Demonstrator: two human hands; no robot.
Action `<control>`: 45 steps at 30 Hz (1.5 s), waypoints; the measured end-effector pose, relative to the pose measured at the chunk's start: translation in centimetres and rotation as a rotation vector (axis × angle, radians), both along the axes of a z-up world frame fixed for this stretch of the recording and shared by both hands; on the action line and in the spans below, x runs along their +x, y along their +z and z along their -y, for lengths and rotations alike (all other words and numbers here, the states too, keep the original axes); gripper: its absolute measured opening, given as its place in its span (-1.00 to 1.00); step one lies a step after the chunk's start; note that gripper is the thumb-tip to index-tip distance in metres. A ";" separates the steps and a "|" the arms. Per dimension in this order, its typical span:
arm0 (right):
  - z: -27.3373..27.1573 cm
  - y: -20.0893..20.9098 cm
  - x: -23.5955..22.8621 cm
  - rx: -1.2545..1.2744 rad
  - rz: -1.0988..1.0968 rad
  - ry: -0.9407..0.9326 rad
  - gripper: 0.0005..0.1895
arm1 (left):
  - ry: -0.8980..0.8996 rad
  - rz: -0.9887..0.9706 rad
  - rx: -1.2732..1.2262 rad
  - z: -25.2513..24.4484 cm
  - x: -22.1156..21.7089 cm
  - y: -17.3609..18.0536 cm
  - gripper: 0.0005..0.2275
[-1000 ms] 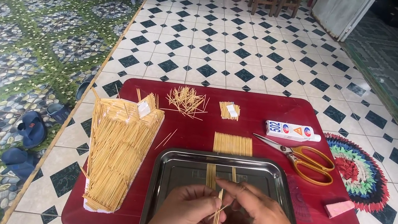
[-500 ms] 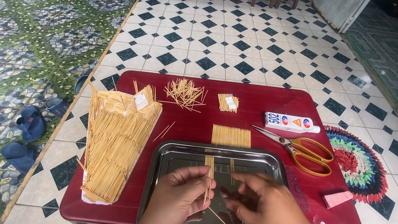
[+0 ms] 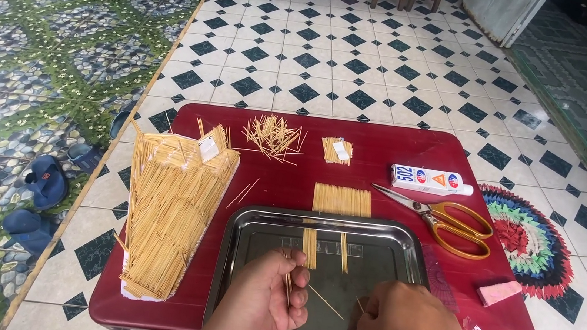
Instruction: The person is picking up thin wooden sticks from a pile and arranging them neatly and parallel to each other inside a metal tray on a red table.
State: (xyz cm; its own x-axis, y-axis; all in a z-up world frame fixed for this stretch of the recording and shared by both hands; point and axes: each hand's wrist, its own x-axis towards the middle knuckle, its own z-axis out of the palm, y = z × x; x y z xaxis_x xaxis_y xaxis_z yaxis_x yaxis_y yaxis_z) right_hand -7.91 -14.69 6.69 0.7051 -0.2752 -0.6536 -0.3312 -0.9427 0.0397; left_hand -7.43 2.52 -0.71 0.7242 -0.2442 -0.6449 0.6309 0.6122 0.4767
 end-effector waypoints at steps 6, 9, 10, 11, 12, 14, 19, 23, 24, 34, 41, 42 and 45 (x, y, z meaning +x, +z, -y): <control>-0.7 0.2 0.0 -0.010 -0.036 -0.018 -0.78 | -0.059 0.025 0.146 0.1 -0.2 0.5 -0.87; -0.3 -0.6 -0.1 -0.017 -0.009 -0.012 -0.76 | -0.063 0.009 0.186 0.2 -0.2 0.8 -0.87; 0.0 -1.0 -0.1 -0.017 -0.009 -0.012 -0.76 | -0.063 0.009 0.186 0.3 -0.2 0.7 -0.87; 0.3 -1.4 0.0 -0.003 0.029 -0.026 -0.80 | -0.069 0.009 0.194 0.4 -0.3 0.7 -0.85; 0.6 -1.8 0.0 0.011 0.066 -0.040 -0.80 | -0.075 0.009 0.202 0.5 -0.3 0.6 -0.83; 1.0 -1.5 -0.1 0.151 0.162 -0.112 -0.82 | -0.075 0.010 0.203 0.8 -0.5 1.0 -0.84; 1.5 -5.4 -0.4 0.634 0.420 -0.282 -0.86 | -0.113 -0.053 0.174 2.1 -0.8 -0.4 -0.74; 1.2 -6.3 -0.6 0.745 0.537 -0.311 -0.81 | -0.080 -0.070 0.028 2.3 -0.8 -1.3 -0.78; 1.0 -5.7 -0.6 0.760 0.560 -0.339 -0.78 | -0.044 -0.078 0.066 2.1 -0.8 -0.6 -0.78; 0.1 -5.4 -0.6 0.206 0.400 0.025 -0.86 | 0.046 -0.062 -0.073 0.0 0.1 -2.0 -0.88; -0.8 -5.1 -0.4 0.086 0.221 0.137 -0.87 | -0.080 -0.037 -0.086 -1.2 0.4 -1.4 -0.85; -0.9 -4.8 -0.4 0.069 0.172 0.159 -0.85 | -0.082 -0.048 -0.027 -1.2 0.4 -1.0 -0.81; -0.9 -4.9 -0.4 0.082 0.169 0.174 -0.85 | -0.110 -0.028 0.056 -1.3 0.4 0.1 -0.78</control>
State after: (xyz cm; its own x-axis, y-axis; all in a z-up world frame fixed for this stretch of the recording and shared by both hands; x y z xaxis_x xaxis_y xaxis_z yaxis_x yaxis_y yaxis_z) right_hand -8.29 -13.81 1.78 0.8384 -0.0914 -0.5373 -0.1593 -0.9839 -0.0813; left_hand -7.06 3.79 -0.63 0.6765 -0.2844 -0.6793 0.7064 0.5114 0.4894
